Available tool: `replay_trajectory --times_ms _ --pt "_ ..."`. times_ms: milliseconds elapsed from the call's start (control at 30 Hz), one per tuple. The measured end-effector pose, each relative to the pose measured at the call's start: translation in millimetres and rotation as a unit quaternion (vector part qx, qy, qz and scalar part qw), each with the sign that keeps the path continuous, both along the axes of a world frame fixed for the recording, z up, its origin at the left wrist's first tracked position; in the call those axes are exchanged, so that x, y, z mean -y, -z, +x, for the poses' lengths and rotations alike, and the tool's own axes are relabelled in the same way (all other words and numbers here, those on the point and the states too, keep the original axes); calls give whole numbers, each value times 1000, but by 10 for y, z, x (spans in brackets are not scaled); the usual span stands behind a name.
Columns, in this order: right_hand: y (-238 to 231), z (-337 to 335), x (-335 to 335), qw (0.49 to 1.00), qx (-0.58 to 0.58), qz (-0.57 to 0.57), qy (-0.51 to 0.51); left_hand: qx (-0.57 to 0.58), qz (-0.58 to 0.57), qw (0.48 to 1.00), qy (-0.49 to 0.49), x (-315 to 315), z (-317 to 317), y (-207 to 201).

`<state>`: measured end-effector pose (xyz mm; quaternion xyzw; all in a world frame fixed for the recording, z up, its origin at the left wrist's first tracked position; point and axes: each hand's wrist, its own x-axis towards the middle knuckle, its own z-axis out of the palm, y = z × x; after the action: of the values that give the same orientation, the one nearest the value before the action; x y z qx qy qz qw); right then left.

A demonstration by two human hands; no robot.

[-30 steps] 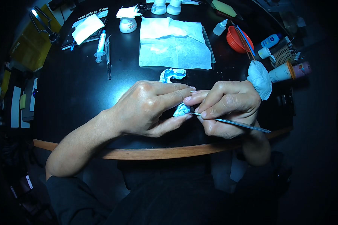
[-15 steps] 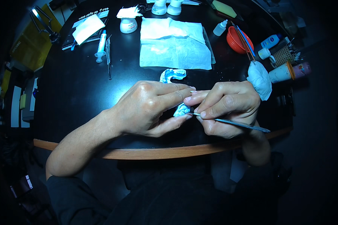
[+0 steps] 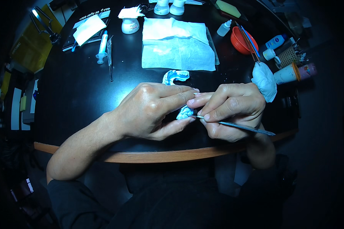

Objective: The person works on a small blue dental appliance, using a fine metal tool to scrape and shape its surface, then briefly uses a small brush to clean it. The person continues to scrape and refine the appliance with the metal tool, rotating it to access different areas.

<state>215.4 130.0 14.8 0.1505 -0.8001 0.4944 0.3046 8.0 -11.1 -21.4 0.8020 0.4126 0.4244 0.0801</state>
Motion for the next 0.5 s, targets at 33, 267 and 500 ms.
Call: replay_trajectory --times_ms 33,267,500 --pt "-1 0 2 1000 0 -7 1 -2 -1 1000 0 -5 -2 -1" --pt "-5 5 -6 1000 -4 -6 2 2 4 1000 2 -14 13 -25" --pt "-13 4 5 1000 -2 -2 8 1 0 1000 -4 -4 16 -14"
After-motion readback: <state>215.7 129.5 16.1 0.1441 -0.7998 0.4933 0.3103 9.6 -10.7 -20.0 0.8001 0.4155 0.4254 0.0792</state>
